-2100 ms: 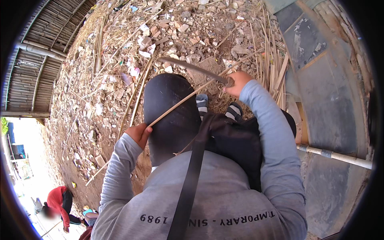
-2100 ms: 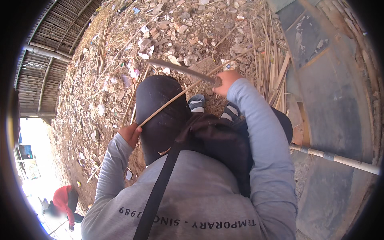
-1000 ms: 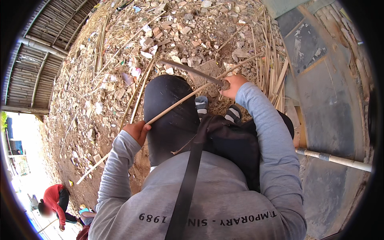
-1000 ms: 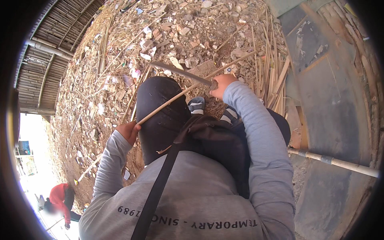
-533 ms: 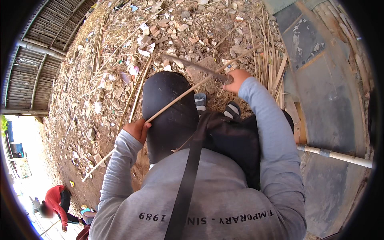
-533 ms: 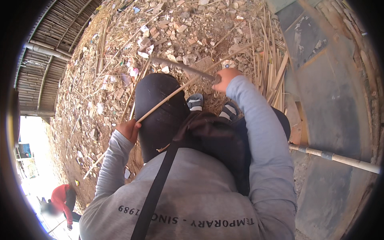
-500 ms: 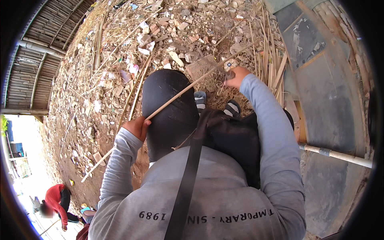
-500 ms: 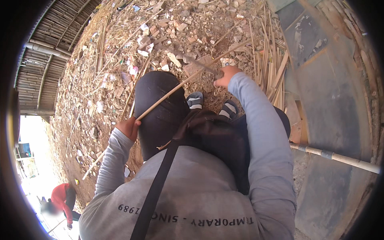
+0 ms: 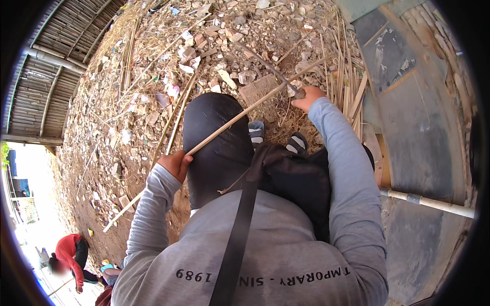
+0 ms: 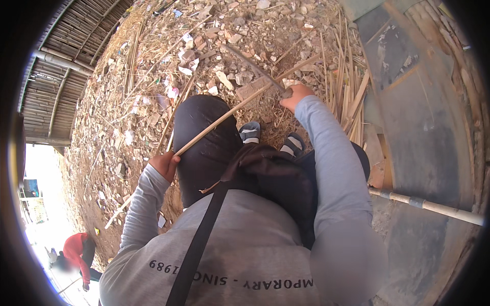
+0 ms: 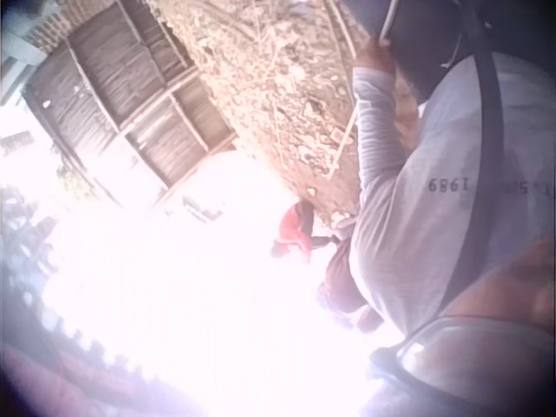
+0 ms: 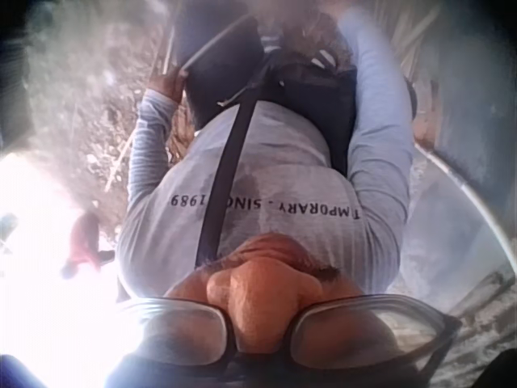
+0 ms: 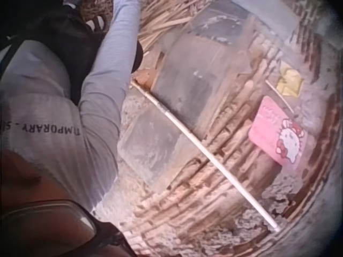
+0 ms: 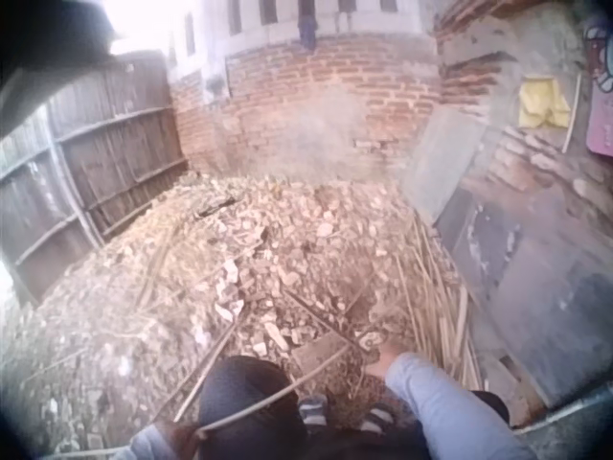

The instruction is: The person shaves a long thin strip of bamboo by hand using a knife, holding the strip against their leg while sliding the blade along its length.

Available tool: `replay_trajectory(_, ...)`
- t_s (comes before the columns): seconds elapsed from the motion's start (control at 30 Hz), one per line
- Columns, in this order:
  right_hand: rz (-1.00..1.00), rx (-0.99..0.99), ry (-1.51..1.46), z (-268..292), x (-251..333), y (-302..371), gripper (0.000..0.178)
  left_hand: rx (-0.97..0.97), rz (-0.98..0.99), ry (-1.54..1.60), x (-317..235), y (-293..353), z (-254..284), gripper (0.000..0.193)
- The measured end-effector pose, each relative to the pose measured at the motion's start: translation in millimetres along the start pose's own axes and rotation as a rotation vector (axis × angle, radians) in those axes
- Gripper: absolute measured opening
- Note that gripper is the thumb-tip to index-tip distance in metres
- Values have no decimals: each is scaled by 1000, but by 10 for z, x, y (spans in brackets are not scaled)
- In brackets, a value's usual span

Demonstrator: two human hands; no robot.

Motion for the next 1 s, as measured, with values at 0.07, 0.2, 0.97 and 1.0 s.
replay_trajectory(0.07,-58,-34,-18,59,25,-4,43,12,7,2,27,26,54,39)
replay_trajectory(0.2,47,16,55,-29,473,313,42,64,63,53,90,65,16,39)
replay_trajectory(0.97,29,8,-18,-31,165,102,40,77,60,179,155,14,-122,45)
replay_trajectory(1.0,60,-41,-57,20,210,131,36,64,65,200,166,21,-125,46)
Point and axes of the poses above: each hand's wrist, its own y-axis away from the middle knuckle, its own z-axis out of the back of the hand, x = y × z, the point moved 10 cm from there along -y, towards the middle knuckle, and after that the axes turned 12 degrees about -z, right-handed, at the moved point
